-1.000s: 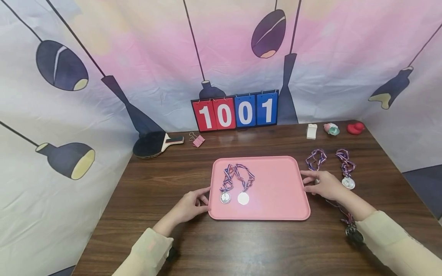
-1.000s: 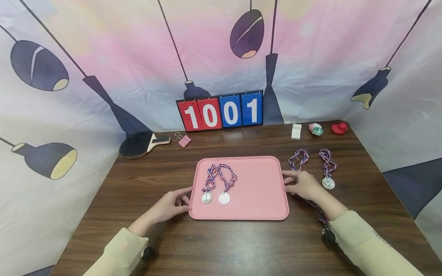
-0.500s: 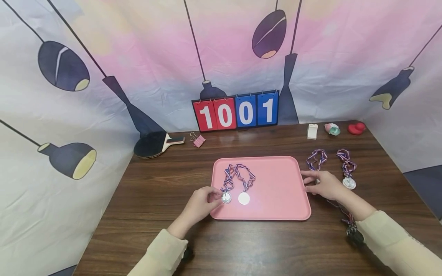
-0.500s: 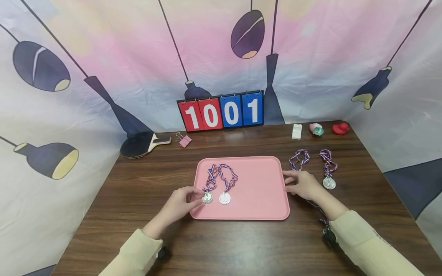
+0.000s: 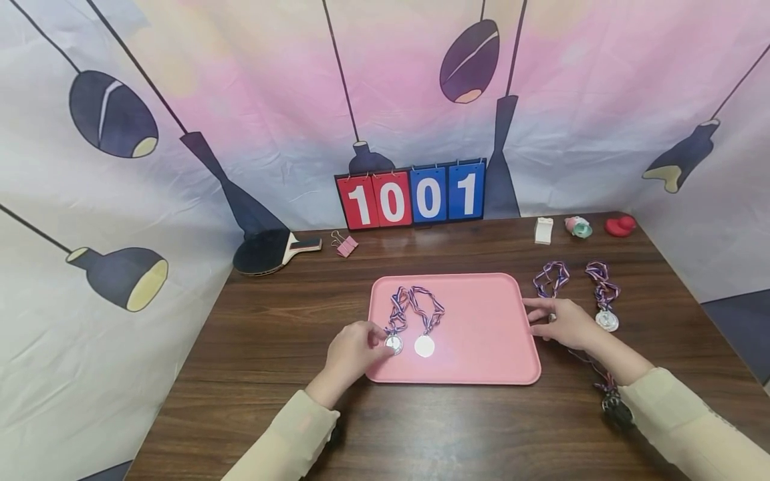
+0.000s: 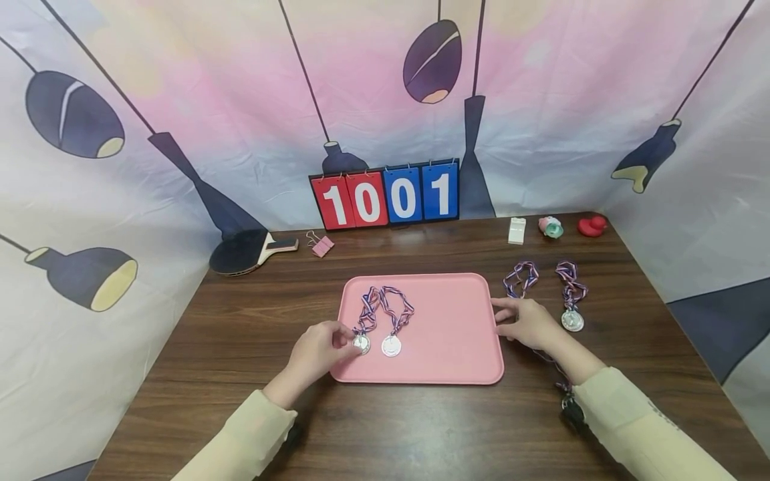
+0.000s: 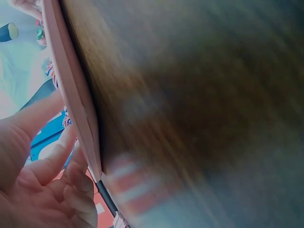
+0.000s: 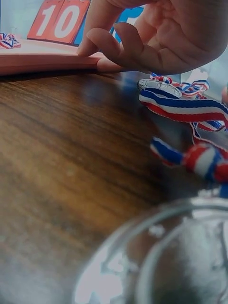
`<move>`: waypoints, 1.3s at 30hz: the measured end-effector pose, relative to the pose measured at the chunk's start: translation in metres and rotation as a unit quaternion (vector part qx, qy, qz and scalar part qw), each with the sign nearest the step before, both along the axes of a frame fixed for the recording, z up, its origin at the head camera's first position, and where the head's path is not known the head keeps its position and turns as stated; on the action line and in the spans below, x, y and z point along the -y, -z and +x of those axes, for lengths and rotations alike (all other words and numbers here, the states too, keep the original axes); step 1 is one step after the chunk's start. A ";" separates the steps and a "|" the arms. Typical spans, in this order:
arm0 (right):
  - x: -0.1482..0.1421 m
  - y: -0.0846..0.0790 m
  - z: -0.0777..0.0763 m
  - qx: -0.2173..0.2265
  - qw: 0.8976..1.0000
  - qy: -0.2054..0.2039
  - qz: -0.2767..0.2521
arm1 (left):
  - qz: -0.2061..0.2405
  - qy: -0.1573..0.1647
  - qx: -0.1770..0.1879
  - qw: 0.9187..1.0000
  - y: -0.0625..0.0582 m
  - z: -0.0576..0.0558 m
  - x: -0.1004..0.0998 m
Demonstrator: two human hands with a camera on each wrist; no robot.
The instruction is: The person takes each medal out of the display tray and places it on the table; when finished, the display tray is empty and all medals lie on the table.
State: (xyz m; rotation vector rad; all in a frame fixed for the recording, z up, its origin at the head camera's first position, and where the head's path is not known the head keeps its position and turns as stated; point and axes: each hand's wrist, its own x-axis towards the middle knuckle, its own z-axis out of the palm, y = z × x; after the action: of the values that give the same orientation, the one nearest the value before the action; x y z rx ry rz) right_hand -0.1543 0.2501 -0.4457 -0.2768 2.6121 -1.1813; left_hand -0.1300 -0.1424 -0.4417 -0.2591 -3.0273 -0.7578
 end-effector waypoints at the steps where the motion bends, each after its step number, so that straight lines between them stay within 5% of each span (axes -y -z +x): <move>1: 0.000 0.000 0.000 0.000 1.000 -0.001 0.000 | -0.003 -0.004 0.007 1.000 0.000 -0.001 0.000; 6: 0.000 0.000 -0.001 -0.001 1.000 -0.004 -0.001 | -0.027 -0.020 0.030 0.999 0.001 -0.004 -0.003; 14: 0.001 0.000 0.001 -0.004 1.000 -0.009 0.000 | -0.021 -0.015 0.017 1.000 0.005 -0.006 -0.003; 22: 0.001 -0.002 0.000 -0.001 1.000 -0.009 0.003 | 0.064 0.007 0.041 0.997 0.003 -0.008 0.002; 28: 0.001 -0.003 -0.001 0.004 1.000 -0.008 0.000 | 0.155 0.041 0.055 0.986 -0.008 -0.011 0.010; 39: 0.001 -0.001 0.000 0.006 1.000 -0.006 -0.007 | 0.236 0.022 0.000 0.972 -0.044 -0.036 0.055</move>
State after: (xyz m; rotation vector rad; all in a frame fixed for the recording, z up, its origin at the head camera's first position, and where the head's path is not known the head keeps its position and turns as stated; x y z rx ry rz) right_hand -0.1542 0.2494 -0.4445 -0.2881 2.5893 -1.1950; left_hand -0.1664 -0.1979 -0.3981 -0.3113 -2.7325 -1.4382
